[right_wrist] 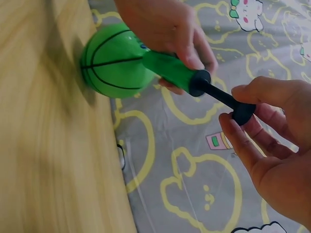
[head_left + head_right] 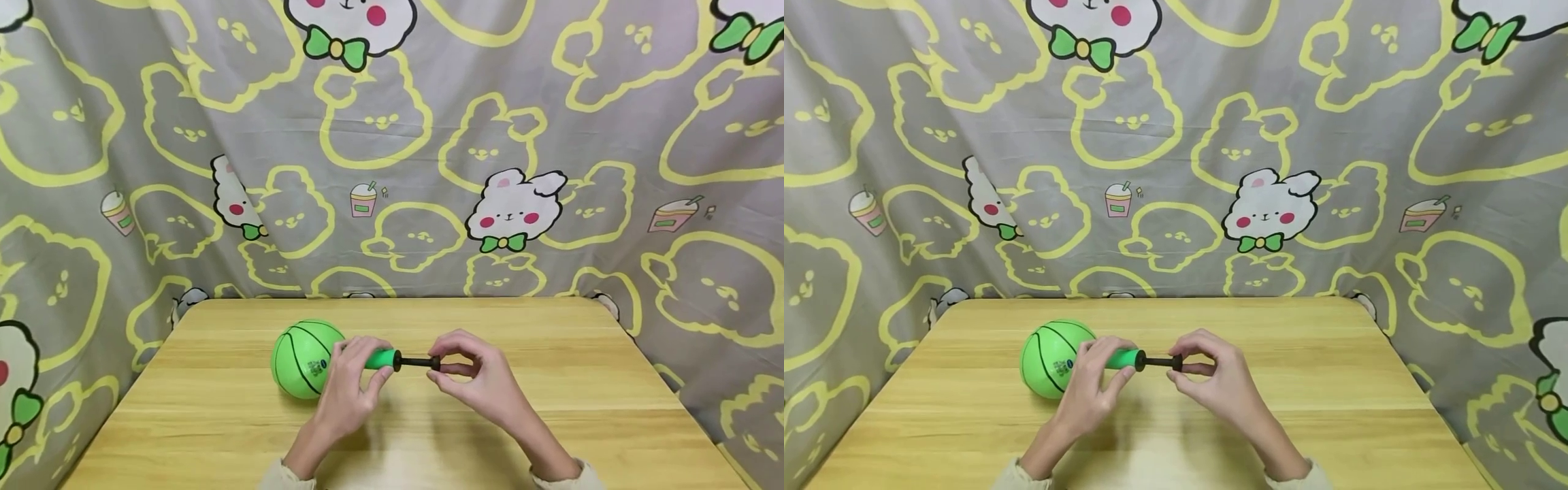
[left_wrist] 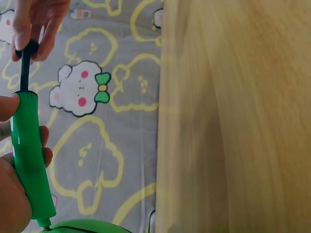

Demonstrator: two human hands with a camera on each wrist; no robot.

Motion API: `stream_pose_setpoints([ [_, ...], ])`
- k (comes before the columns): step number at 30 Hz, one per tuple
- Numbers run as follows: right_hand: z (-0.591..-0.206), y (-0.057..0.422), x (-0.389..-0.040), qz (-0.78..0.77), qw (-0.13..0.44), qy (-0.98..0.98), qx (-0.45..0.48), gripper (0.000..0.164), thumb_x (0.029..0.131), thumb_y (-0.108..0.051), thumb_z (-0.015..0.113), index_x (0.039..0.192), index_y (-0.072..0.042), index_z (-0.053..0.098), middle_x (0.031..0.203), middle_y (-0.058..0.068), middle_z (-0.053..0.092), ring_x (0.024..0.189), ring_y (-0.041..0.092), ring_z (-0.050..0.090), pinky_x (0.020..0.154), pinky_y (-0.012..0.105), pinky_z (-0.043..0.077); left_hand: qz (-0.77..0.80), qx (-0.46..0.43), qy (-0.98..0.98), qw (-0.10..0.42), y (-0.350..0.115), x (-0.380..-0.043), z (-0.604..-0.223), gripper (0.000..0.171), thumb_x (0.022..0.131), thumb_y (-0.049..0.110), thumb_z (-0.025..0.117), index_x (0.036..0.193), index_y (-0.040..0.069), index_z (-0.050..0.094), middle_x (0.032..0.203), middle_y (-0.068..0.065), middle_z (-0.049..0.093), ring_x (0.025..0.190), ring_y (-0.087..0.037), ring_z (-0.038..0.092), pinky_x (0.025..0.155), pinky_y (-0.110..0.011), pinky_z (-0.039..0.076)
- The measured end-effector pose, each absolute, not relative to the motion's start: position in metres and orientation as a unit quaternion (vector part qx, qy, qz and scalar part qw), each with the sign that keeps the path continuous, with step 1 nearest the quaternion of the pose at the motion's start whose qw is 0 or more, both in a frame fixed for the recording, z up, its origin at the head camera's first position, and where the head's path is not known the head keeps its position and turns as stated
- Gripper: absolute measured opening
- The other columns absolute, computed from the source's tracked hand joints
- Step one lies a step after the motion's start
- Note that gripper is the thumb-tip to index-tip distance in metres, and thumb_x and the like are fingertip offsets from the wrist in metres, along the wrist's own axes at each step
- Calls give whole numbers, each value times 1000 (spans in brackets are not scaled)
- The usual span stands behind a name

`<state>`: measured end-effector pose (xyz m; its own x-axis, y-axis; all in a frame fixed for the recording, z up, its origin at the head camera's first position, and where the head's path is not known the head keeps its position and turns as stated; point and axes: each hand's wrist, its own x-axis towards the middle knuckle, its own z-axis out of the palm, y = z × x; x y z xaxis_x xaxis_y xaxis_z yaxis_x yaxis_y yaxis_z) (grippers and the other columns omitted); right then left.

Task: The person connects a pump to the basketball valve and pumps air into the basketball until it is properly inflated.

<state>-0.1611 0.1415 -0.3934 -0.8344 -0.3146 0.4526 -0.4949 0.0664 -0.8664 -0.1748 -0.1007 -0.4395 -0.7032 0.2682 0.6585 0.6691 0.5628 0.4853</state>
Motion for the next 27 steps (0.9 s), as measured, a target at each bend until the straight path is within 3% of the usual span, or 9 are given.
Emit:
stream_pose_setpoints([
  [5, -388, 153, -162, 628, 68, -720, 286, 27, 82, 5, 83, 104, -6, 71, 108, 19, 64, 97, 25, 68, 80, 40, 59, -375, -277, -843, 267, -103, -177, -437, 23, 93, 23, 68, 115, 17, 67, 111, 7, 70, 109, -12, 62, 99, -49, 37],
  [27, -380, 179, -165, 615, 61, -727, 300, 31, 80, 7, 83, 108, 3, 69, 112, 19, 64, 102, 22, 68, 80, 42, 59, -369, -253, -848, 284, -116, -178, -436, 25, 91, 21, 71, 115, 16, 68, 112, 7, 70, 111, -13, 62, 99, -51, 38],
])
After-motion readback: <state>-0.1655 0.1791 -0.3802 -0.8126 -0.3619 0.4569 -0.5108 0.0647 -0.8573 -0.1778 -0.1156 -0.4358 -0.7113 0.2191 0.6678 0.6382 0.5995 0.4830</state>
